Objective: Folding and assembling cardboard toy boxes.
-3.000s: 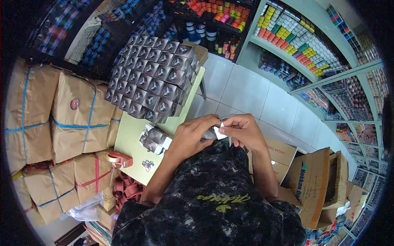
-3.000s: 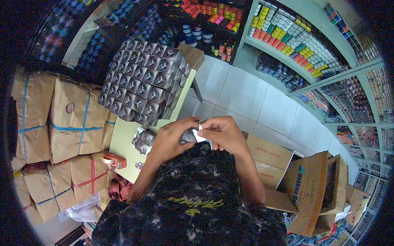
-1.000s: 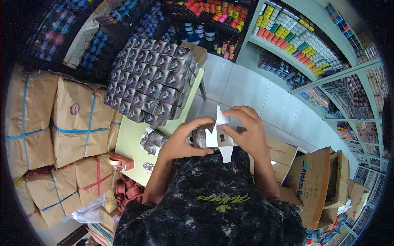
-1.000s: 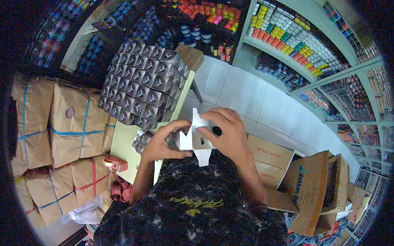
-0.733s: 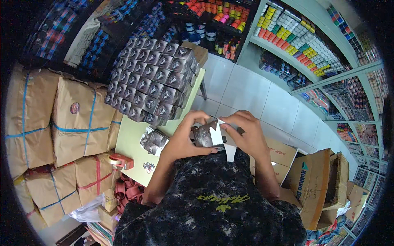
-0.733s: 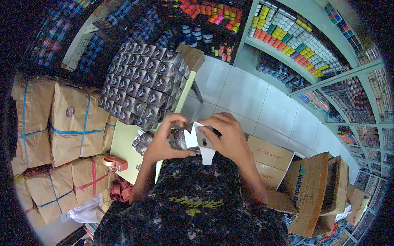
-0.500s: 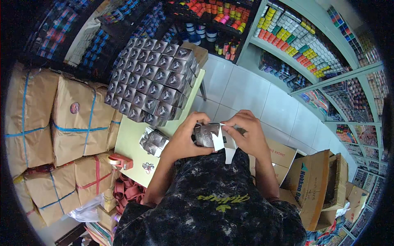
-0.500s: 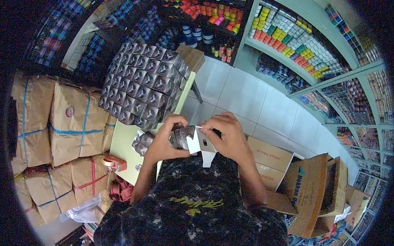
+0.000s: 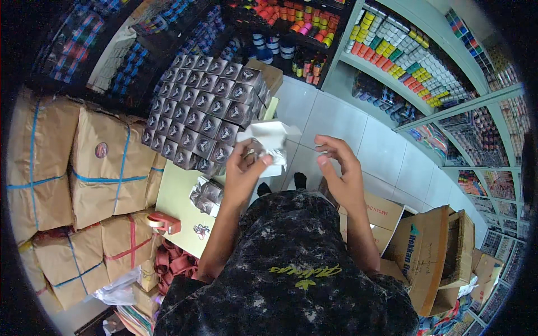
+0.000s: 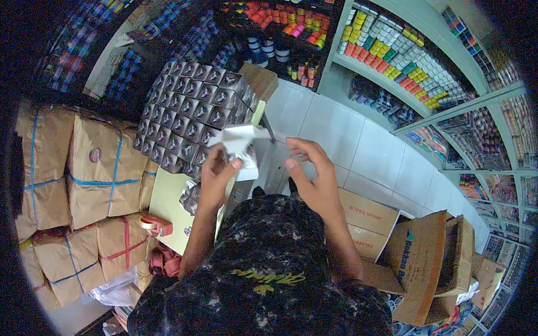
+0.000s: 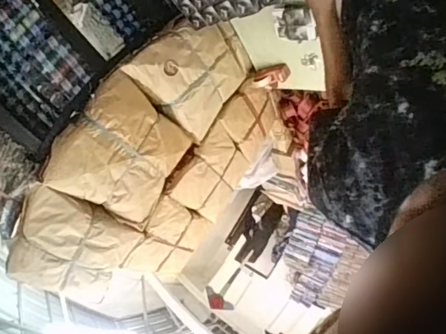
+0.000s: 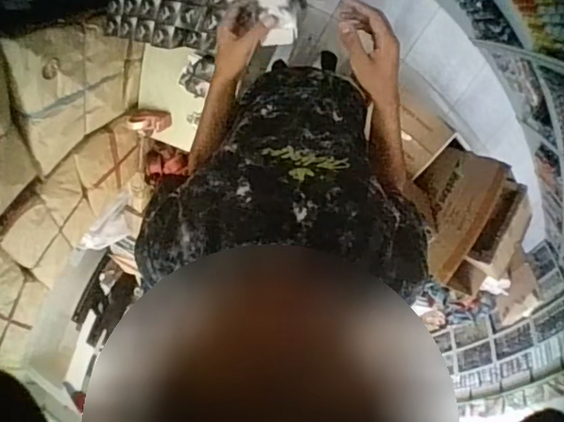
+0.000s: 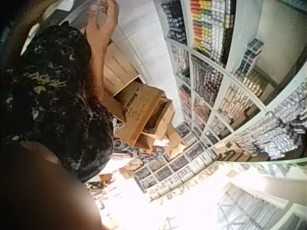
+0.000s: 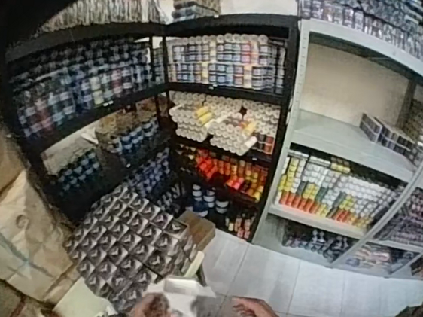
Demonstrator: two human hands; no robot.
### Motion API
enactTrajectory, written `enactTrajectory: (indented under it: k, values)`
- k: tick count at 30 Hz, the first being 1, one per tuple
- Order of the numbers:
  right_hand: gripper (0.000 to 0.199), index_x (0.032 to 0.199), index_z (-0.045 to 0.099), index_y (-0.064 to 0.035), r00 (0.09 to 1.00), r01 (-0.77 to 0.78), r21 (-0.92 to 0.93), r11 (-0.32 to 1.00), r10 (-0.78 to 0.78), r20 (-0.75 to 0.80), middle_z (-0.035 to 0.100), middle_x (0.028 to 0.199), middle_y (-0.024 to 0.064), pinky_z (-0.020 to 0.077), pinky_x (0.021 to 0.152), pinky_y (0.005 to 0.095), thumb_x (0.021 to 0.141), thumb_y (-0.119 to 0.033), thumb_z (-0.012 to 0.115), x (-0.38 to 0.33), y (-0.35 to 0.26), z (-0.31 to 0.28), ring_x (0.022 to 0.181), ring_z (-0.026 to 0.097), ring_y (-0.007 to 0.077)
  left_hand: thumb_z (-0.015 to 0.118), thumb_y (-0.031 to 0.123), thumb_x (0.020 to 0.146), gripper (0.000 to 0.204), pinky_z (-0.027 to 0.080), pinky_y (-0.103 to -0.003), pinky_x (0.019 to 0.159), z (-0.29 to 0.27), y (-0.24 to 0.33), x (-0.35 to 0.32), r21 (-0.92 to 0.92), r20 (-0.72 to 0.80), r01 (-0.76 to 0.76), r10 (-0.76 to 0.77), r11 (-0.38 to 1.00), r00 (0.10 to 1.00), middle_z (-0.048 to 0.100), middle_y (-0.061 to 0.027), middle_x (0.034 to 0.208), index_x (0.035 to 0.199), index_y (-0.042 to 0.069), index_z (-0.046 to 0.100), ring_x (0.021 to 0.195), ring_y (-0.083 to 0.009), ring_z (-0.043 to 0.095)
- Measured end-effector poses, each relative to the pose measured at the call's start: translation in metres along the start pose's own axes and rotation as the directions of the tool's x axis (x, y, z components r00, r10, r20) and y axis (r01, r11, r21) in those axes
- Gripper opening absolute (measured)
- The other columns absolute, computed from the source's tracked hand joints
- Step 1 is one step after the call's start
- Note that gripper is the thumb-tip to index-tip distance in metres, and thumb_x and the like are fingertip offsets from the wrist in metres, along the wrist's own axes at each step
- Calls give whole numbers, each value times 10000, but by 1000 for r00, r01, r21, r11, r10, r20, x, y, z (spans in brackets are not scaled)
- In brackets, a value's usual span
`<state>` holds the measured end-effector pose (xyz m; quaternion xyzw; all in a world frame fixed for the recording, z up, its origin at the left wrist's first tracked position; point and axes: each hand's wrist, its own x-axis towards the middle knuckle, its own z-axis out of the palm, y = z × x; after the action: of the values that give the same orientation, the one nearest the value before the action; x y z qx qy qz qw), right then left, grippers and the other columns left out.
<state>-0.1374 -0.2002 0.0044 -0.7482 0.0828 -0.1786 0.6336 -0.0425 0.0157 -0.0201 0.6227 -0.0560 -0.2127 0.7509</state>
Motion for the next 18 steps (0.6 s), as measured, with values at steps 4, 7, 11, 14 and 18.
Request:
enactTrajectory:
  k: [4, 7, 11, 14, 18]
  values:
    - [424, 1253, 660, -53, 988, 44, -106, 993, -27, 154, 666, 1201, 117, 493, 931, 350, 847, -106, 767, 1, -7, 2, 1072, 636, 230, 663, 203, 968, 440, 504, -393, 1013, -3, 4, 3, -379, 74, 256, -247, 889, 966, 645, -100, 1233, 1339, 23, 509, 1165, -224, 630]
    - [437, 1232, 673, -35, 975, 116, -126, 985, -88, 203, 658, 1208, 120, 484, 964, 364, 811, -62, 788, 1, -9, 10, 1106, 630, 231, 669, 293, 965, 423, 513, -486, 1034, -9, -7, 3, -432, 145, 344, -312, 834, 939, 656, -83, 1246, 1306, 66, 565, 1161, -245, 643]
    - [391, 1179, 708, -34, 957, 236, -194, 952, -193, 218, 679, 1160, 143, 505, 941, 371, 800, -62, 802, 5, -6, 15, 1066, 653, 272, 664, 225, 964, 525, 530, -503, 1020, -4, -3, 0, -418, 255, 392, -309, 819, 916, 621, -145, 1279, 1387, 25, 427, 1160, -271, 654]
    - [334, 1137, 728, -36, 966, 199, -166, 966, -164, 202, 700, 1096, 138, 516, 917, 369, 807, -43, 783, 5, -9, 18, 1028, 666, 277, 642, 273, 988, 457, 548, -470, 989, 0, -2, -1, -400, 274, 409, -319, 820, 907, 652, -131, 1229, 1337, 17, 494, 1125, -257, 671]
    - [279, 1126, 738, -74, 937, 262, -147, 954, -214, 277, 707, 1091, 110, 499, 925, 387, 849, -93, 753, 6, -1, 21, 1018, 656, 289, 555, 383, 1037, 447, 547, -411, 961, -4, -19, 7, -504, 248, 409, -326, 761, 912, 683, -129, 1202, 1283, 11, 576, 1102, -247, 680]
